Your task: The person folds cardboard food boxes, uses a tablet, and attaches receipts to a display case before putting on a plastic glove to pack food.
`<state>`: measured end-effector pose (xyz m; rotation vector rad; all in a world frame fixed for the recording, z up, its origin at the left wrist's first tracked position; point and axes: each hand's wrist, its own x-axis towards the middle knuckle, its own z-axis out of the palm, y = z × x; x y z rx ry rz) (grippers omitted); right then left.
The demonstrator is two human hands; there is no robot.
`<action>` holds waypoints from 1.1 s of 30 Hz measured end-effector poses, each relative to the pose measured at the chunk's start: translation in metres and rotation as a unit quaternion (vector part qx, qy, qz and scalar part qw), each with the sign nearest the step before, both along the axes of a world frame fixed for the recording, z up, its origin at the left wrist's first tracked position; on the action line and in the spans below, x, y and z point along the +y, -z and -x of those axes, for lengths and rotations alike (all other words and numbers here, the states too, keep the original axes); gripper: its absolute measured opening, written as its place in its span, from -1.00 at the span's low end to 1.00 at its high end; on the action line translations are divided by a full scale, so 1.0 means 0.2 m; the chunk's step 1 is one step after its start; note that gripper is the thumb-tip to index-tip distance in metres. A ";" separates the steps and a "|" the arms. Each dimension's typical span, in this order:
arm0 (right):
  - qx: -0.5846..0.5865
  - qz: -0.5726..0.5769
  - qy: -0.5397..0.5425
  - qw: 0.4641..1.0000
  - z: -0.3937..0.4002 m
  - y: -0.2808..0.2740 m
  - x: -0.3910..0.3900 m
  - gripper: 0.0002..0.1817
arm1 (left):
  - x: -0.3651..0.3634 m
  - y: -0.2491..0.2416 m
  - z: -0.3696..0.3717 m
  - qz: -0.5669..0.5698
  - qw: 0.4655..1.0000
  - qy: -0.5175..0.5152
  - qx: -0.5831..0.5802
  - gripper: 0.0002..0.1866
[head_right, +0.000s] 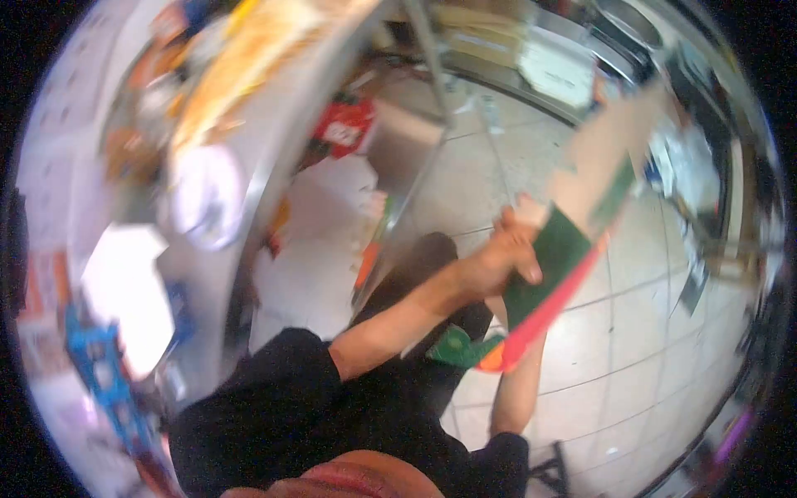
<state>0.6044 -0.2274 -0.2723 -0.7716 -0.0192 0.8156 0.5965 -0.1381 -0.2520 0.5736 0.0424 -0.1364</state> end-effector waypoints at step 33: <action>-0.571 0.027 -0.456 0.683 1.43 -1.93 0.53 -0.47 | -0.44 -2.26 1.58 -0.156 0.595 -0.767 0.183 -0.78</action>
